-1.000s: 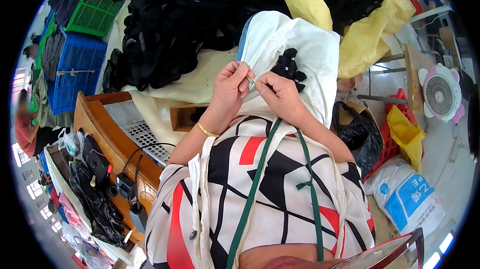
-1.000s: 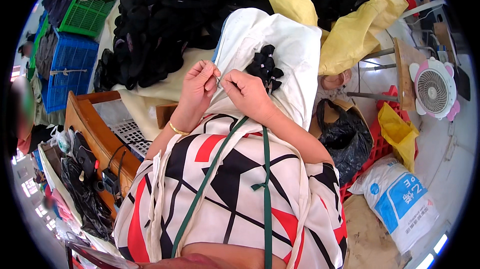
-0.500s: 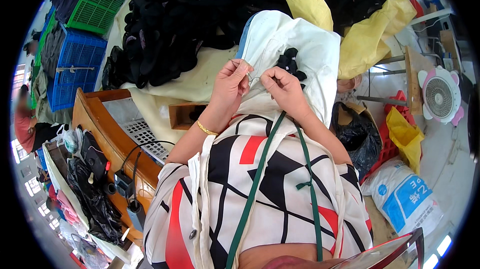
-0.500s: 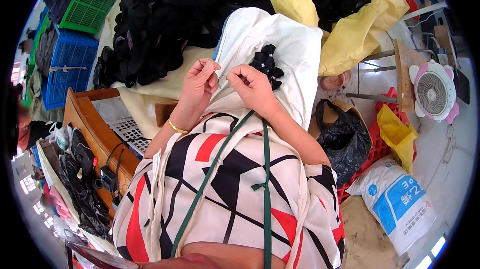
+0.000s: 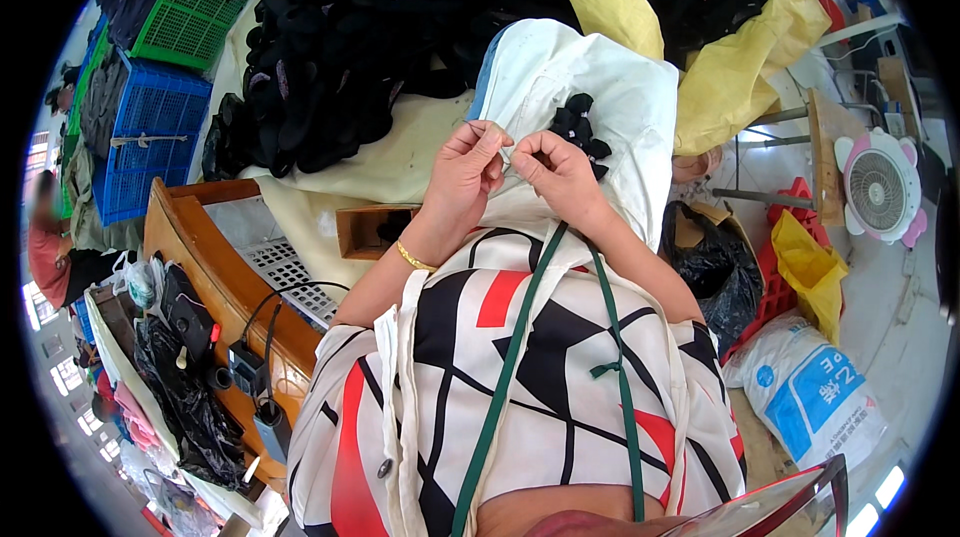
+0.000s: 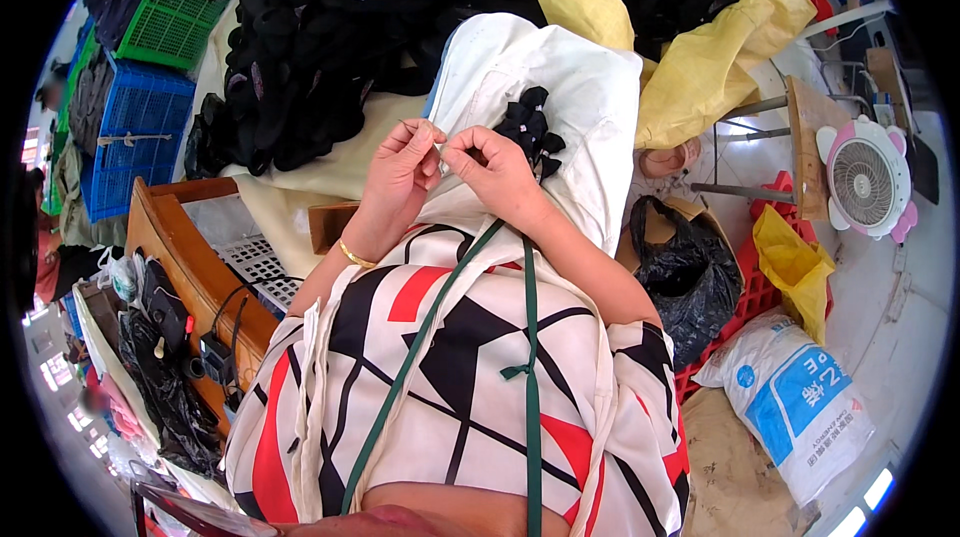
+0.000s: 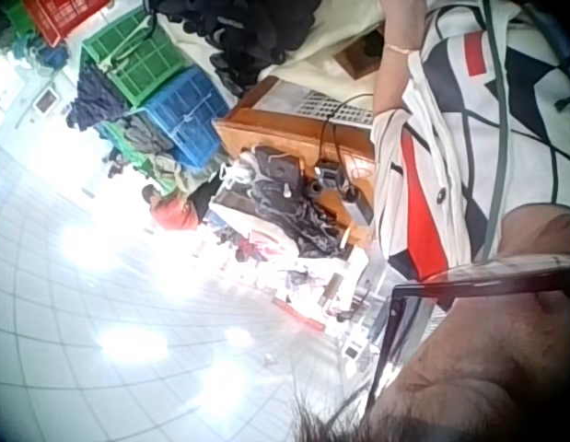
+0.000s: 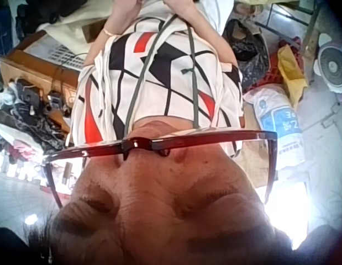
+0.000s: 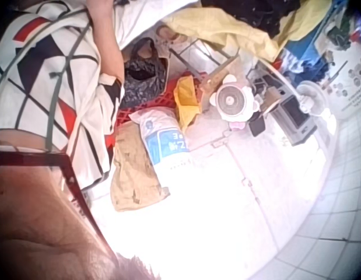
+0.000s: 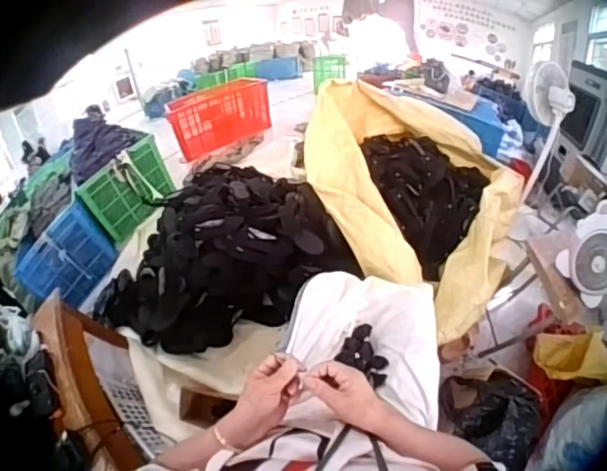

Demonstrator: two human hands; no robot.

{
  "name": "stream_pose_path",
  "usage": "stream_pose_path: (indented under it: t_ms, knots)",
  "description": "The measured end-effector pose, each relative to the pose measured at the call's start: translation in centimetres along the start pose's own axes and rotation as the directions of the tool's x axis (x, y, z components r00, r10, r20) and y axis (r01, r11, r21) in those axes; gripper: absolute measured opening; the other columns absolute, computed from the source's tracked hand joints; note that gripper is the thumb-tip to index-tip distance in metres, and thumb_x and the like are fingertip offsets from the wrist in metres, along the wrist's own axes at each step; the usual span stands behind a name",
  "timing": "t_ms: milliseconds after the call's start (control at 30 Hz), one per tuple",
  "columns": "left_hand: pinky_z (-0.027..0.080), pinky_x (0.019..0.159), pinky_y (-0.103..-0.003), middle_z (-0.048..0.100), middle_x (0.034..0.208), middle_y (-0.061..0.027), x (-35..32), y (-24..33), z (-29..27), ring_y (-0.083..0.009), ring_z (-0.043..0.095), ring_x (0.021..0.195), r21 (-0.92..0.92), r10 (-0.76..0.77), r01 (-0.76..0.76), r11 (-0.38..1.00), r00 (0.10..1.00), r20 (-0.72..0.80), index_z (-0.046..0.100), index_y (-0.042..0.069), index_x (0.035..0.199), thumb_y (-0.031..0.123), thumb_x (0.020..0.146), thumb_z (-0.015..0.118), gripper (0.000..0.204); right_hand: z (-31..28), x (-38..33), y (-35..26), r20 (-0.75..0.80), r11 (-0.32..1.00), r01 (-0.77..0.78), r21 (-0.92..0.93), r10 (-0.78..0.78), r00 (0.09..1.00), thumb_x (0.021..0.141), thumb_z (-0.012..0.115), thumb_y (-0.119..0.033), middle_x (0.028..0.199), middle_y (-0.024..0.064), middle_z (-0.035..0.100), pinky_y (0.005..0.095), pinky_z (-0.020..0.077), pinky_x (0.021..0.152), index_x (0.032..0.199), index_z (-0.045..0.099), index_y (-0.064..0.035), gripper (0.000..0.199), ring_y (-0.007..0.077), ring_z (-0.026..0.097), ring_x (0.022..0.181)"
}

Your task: The person sits at a workbench in a factory setting and hand-sews black gloves using a needle and thread. They pick up gloves from a pile, stitch the seams, and place the finished items into a yellow bag.

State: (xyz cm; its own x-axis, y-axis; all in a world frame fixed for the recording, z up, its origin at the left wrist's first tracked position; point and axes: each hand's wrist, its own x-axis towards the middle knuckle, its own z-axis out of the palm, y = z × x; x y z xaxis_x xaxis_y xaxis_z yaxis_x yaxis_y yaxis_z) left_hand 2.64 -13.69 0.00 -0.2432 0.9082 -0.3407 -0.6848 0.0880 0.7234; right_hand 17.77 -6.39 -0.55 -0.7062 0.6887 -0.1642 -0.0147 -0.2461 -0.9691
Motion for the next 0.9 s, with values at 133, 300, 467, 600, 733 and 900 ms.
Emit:
stream_pose_path:
  t_ms: [133,300,467,600,733,900]
  knots:
    - [0.039,0.052,-0.02,0.059,0.078,0.0023,-0.2,-0.1,0.2,-0.0041,0.046,0.061,0.158,-0.011,0.011,0.987,1.0,-0.001,0.062,0.008,0.094,0.022,0.096,0.063,0.014,-0.1,0.0,0.2,-0.058,0.986,0.081,-0.148,-0.091,0.994,0.095,0.064,-0.014,0.083,-0.0036,0.057,0.0198,0.0437,0.066,0.094,0.059,-0.0028,0.012,0.0034,0.049,0.073]
    - [0.037,0.051,-0.02,0.051,0.07,0.0036,-0.2,-0.2,0.6,-0.0041,0.044,0.059,0.184,-0.028,0.028,0.982,1.0,-0.003,0.06,0.009,0.092,0.021,0.097,0.061,0.014,-0.3,0.1,0.8,-0.045,1.0,-0.011,0.025,0.012,0.999,0.097,0.062,-0.02,0.079,-0.0037,0.054,0.0207,0.0432,0.063,0.094,0.058,-0.0053,0.015,0.0048,0.048,0.069]
    - [0.037,0.051,-0.02,0.049,0.069,0.0039,-0.1,-0.3,0.4,-0.0045,0.044,0.058,0.159,-0.048,0.036,0.987,0.996,0.076,0.059,0.009,0.09,0.023,0.098,0.06,0.017,-0.8,0.3,0.8,0.13,0.886,-0.136,0.443,0.086,0.988,0.097,0.063,-0.027,0.076,-0.0036,0.053,0.0236,0.0445,0.062,0.092,0.058,-0.0085,0.02,0.0072,0.048,0.066]
    - [0.038,0.051,-0.02,0.05,0.07,0.0037,0.0,-0.1,0.2,-0.0042,0.044,0.059,0.213,-0.057,0.031,0.977,0.991,0.121,0.059,0.009,0.09,0.023,0.098,0.059,0.016,-1.3,0.3,0.9,0.203,0.843,-0.196,0.502,0.106,0.973,0.097,0.063,-0.028,0.076,-0.0033,0.054,0.0247,0.0454,0.063,0.093,0.059,-0.009,0.02,0.0082,0.05,0.067]
    - [0.039,0.052,-0.02,0.051,0.071,0.0037,0.0,0.1,0.0,-0.004,0.045,0.059,0.246,-0.037,0.01,0.969,0.994,0.107,0.059,0.008,0.091,0.023,0.098,0.059,0.016,-0.9,0.2,0.3,0.141,0.876,-0.197,0.441,0.149,0.979,0.096,0.063,-0.029,0.078,-0.003,0.056,0.0239,0.0458,0.064,0.094,0.06,-0.0088,0.021,0.008,0.052,0.069]
    - [0.039,0.052,-0.019,0.053,0.073,0.0042,0.2,0.0,0.0,-0.0032,0.046,0.061,0.294,-0.002,-0.019,0.956,0.998,0.07,0.06,0.007,0.092,0.022,0.098,0.06,0.016,-1.1,0.3,0.2,0.05,0.946,-0.115,0.304,0.105,0.993,0.097,0.064,-0.028,0.08,-0.0037,0.056,0.0216,0.045,0.062,0.094,0.06,-0.0078,0.02,0.0059,0.051,0.07]
